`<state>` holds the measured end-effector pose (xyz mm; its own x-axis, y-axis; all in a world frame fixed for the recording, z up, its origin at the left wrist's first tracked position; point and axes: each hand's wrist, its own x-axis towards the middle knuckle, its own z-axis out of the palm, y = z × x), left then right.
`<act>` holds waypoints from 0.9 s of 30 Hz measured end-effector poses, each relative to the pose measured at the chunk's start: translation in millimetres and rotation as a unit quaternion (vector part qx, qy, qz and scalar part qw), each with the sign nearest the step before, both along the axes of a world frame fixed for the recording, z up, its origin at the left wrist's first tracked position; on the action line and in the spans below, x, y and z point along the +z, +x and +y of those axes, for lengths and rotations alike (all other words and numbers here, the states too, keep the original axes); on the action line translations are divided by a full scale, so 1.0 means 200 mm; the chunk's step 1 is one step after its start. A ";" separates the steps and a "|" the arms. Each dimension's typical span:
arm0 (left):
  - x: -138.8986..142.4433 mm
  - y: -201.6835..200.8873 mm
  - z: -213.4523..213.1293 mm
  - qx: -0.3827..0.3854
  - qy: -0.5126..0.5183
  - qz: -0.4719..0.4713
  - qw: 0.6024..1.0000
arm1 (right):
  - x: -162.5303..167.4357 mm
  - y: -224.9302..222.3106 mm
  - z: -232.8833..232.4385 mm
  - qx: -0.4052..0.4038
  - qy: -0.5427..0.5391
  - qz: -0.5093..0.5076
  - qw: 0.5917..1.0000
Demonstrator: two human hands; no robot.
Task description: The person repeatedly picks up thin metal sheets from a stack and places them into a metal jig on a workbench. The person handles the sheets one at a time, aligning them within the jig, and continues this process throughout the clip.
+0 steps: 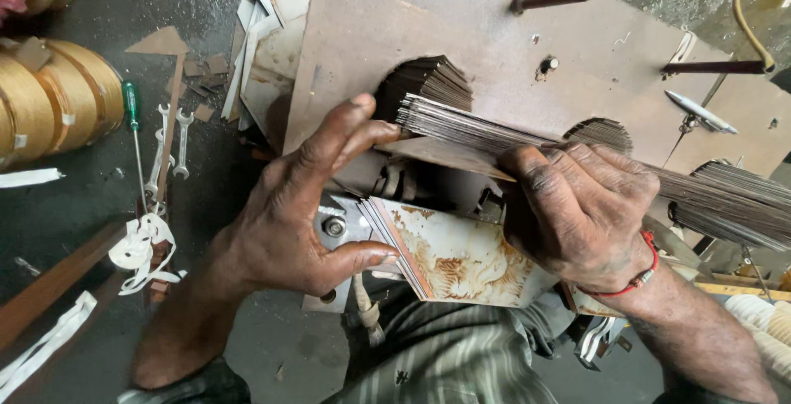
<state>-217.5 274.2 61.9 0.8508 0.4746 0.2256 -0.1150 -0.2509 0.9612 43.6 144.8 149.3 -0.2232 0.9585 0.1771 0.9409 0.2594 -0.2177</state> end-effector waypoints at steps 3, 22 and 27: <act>0.00 0.02 0.04 -0.002 0.015 0.001 1.000 | 0.01 0.01 0.03 -0.005 0.006 0.014 1.000; -0.05 0.08 0.13 -0.010 0.092 -0.046 0.995 | -0.03 0.08 0.04 -0.007 0.008 0.079 0.997; -0.07 0.09 0.15 -0.027 0.054 -0.071 0.996 | -0.01 0.07 0.05 0.009 0.019 0.059 0.998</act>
<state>-200.2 303.7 47.4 0.8302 0.3950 0.3932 -0.2644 -0.3419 0.9018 56.9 155.1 146.7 -0.2157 0.9465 0.2401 0.9045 0.2863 -0.3161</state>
